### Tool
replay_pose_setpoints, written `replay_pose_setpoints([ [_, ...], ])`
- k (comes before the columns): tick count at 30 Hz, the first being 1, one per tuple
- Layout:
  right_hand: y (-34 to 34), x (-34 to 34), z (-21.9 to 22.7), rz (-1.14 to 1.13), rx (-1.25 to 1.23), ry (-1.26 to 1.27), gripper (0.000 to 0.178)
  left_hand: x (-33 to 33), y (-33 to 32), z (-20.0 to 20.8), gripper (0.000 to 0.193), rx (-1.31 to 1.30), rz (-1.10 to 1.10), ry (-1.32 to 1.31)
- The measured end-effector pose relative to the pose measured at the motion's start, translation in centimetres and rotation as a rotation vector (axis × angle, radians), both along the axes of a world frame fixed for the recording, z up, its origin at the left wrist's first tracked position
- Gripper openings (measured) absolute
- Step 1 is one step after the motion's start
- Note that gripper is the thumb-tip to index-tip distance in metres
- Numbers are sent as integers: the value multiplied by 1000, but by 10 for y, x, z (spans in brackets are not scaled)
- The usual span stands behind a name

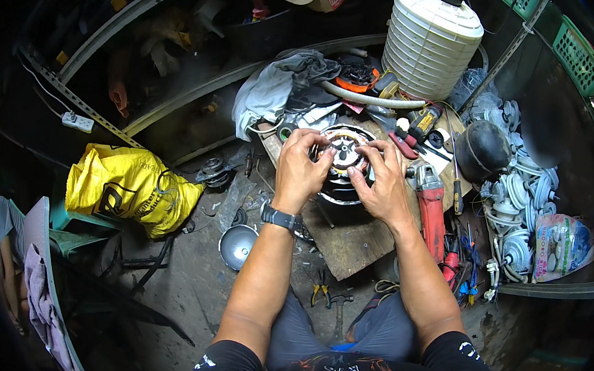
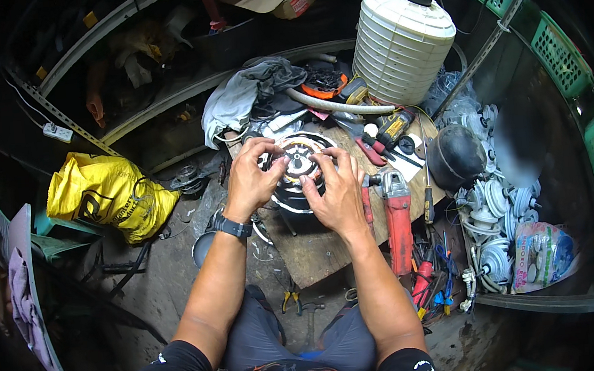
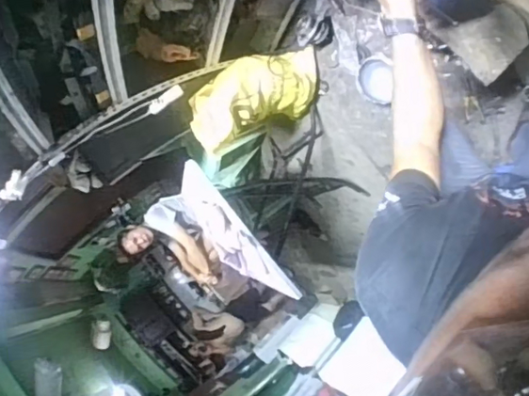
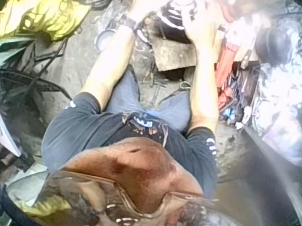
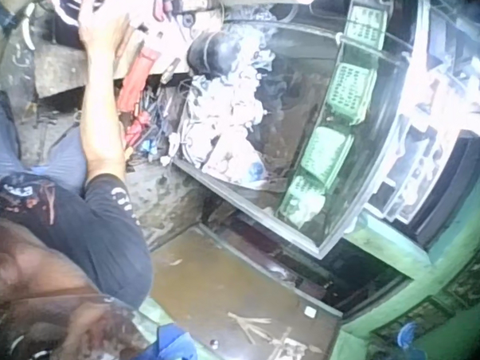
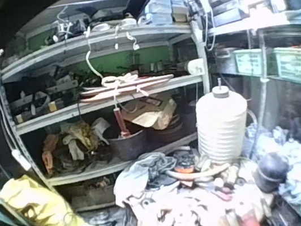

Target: The person disassembles an electric motor by hand using pliers, a screwdriver, and a hammer, removing the outer casing and internal components on a wooden workbench.

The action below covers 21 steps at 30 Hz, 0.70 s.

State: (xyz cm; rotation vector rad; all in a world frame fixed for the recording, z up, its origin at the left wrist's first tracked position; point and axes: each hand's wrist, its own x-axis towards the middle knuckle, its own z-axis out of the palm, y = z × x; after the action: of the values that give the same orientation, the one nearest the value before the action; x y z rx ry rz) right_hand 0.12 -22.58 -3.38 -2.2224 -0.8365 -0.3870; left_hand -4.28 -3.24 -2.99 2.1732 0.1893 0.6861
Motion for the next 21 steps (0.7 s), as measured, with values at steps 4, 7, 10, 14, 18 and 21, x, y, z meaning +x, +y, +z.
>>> replay_pose_setpoints([
  [4,0,1,-2,-5,11,-15,44,-3,-12,1,19,131,73,-84],
  [7,0,-1,-4,-10,18,4,43,-6,-7,1,17,156,55,-66],
  [10,1,-1,0,-10,17,15,43,-6,-4,-1,17,186,24,-34],
  [14,-4,8,-1,-10,53,29,40,-6,-12,5,18,209,10,6],
  [18,-1,8,1,-42,62,102,36,-7,-12,2,17,195,2,-4],
  [21,2,7,3,-66,38,156,34,-7,-11,3,17,198,-6,6],
])
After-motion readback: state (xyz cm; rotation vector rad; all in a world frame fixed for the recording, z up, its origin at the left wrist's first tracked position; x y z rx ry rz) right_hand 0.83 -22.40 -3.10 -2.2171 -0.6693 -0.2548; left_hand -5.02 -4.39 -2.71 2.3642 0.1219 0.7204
